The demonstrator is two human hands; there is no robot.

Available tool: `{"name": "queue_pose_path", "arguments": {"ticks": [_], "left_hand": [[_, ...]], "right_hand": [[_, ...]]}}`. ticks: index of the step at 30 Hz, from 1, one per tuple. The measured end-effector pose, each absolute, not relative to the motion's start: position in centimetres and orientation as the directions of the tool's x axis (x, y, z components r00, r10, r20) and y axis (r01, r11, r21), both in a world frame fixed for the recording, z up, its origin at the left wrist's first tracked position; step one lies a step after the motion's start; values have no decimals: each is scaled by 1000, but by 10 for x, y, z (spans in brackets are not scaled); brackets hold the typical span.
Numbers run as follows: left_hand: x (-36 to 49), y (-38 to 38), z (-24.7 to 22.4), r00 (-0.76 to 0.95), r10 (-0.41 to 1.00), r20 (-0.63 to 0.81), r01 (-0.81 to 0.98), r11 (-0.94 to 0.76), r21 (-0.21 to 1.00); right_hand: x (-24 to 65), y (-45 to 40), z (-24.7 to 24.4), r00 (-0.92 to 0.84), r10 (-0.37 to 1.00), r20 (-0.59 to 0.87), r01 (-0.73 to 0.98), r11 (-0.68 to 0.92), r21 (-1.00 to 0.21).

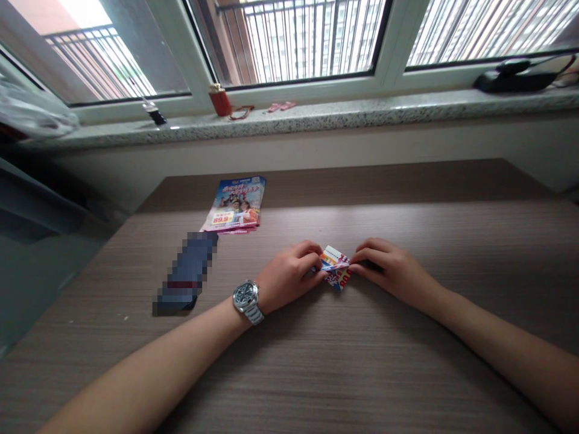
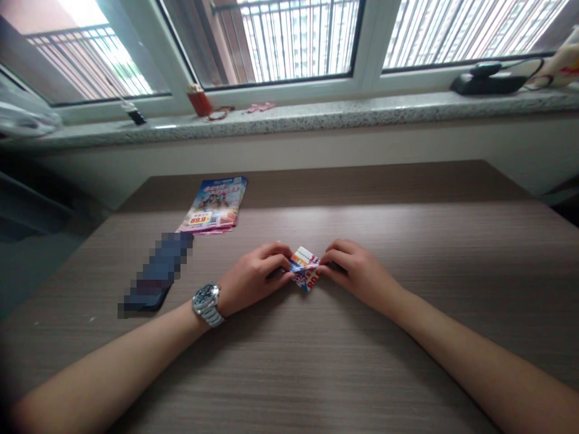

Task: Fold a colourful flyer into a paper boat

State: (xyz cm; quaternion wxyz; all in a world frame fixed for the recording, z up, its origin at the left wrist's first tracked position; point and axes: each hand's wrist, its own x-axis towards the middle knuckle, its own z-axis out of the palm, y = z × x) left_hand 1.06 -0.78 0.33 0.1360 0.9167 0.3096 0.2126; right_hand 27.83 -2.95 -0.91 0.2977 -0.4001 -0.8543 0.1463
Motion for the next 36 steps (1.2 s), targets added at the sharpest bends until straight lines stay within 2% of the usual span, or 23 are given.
{"name": "queue_pose_path", "arguments": {"ticks": [5,13,22,30,36], "left_hand": [[11,-4,4,701,627,340,556,-779,289],[16,-6,5,629,723,286,642,-691,332],[19,-5,4,607,740,289,659,-672,337],[20,-6,3,573,767,288,694,-641,328],[21,-6,4,560,779,283,702,-627,338]], "right_hand": [[277,-28,-9,-481,788,385,595,616,-517],[269,-27,-8,-414,846,337,632,533,-563],[264,-24,-9,-375,885,277,672,465,-577],[264,-23,-12,-373,870,322,668,492,-558],[263,-24,-12,-476,809,346,643,588,-490]]}}
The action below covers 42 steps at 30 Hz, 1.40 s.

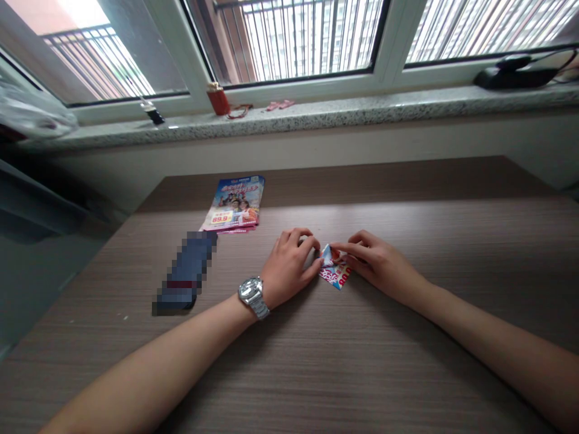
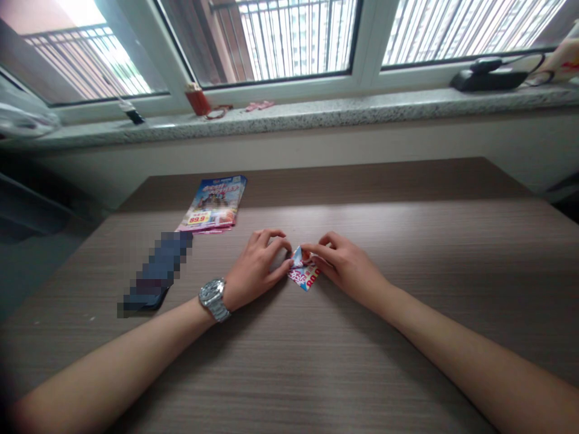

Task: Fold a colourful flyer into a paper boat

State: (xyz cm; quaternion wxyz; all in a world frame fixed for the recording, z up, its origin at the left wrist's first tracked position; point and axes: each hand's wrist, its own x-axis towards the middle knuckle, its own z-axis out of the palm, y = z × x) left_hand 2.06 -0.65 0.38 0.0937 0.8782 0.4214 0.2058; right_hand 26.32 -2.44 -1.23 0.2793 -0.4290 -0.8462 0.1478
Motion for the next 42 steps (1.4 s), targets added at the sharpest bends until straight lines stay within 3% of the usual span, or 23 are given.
{"name": "queue_pose_path", "arguments": {"ticks": [5,14,22,31,37,42], "left_hand": [[20,-5,1,583,753,305,679,-658,327],[19,-5,2,620,712,330,618,-702,353],[19,-3,-1,625,693,360,582,-720,378],[19,-4,0,622,715,319,572,-693,438],[19,-3,3,632,707,316,529,-692,491],[19,-3,6,646,702,300,463,-672,577]], "right_hand": [[263,-25,-14,-502,790,352,660,613,-434],[263,-23,-14,-484,808,337,615,588,-525],[258,-28,-12,-375,880,291,645,473,-600],[259,-26,-12,-383,892,240,561,431,-706],[260,-27,-8,-386,895,225,524,413,-745],[259,-30,-4,-342,929,142,508,310,-804]]}}
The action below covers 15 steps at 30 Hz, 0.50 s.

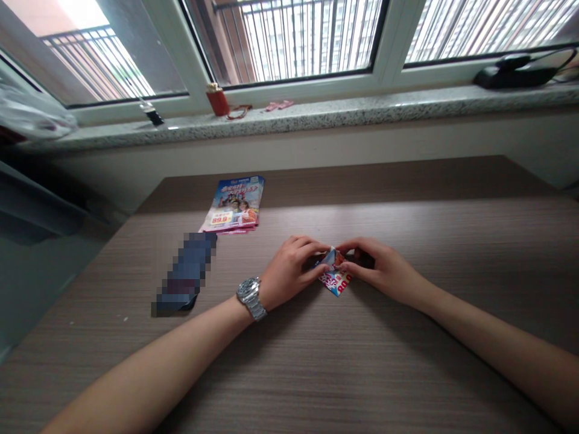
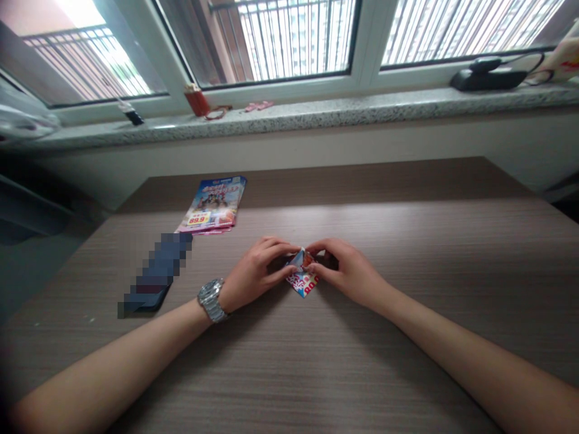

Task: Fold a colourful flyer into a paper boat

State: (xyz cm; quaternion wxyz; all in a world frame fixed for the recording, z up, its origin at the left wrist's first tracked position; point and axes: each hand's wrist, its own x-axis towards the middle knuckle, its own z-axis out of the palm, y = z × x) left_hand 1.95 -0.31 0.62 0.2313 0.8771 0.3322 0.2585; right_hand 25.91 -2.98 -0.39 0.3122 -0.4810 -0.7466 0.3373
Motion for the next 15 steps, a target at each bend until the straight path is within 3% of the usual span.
{"name": "queue_pose_path", "arguments": {"ticks": [7,15], "left_hand": [[21,-7,8,601,751,273,333,-546,769],[21,-9,12,596,753,280,218,-487,846]], "right_hand": [[256,-35,2,-290,951,105,450,233,-862],[254,-38,2,-324,946,-10,261,79,-962]]}}
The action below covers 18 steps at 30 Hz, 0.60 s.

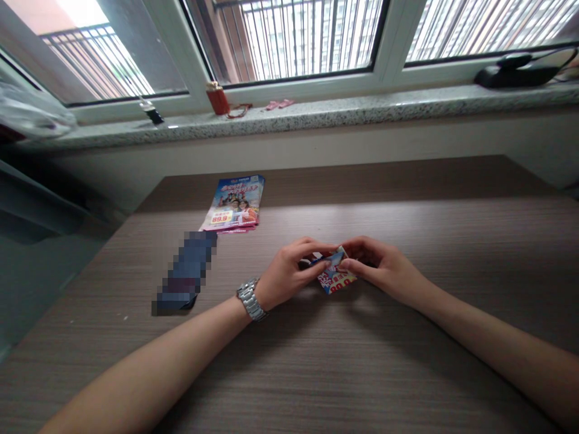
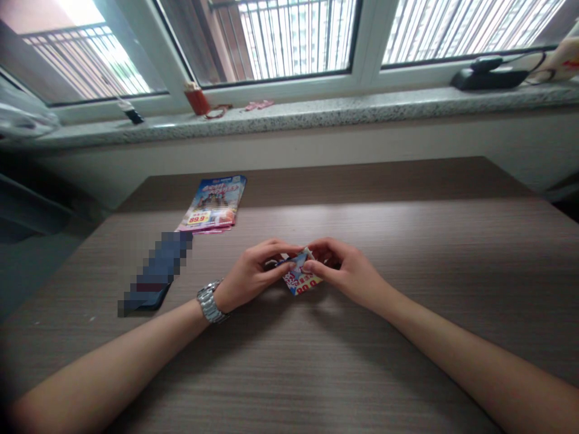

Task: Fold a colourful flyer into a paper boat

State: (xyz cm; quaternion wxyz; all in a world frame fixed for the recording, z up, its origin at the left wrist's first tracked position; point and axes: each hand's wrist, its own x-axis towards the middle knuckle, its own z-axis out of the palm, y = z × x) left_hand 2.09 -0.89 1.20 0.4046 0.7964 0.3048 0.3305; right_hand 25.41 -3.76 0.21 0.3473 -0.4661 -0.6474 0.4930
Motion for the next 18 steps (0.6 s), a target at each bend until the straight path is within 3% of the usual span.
{"name": "queue_pose_path", "arguments": {"ticks": [11,18], "left_hand": [[23,-13,10,597,788,152,105,-265,958],[23,-11,8,563,820,101,130,-208,969]], "right_hand": [[253,-40,7,-223,975,-18,263,43,-964],[254,-41,8,-220,975,0,278,63,-959]]}}
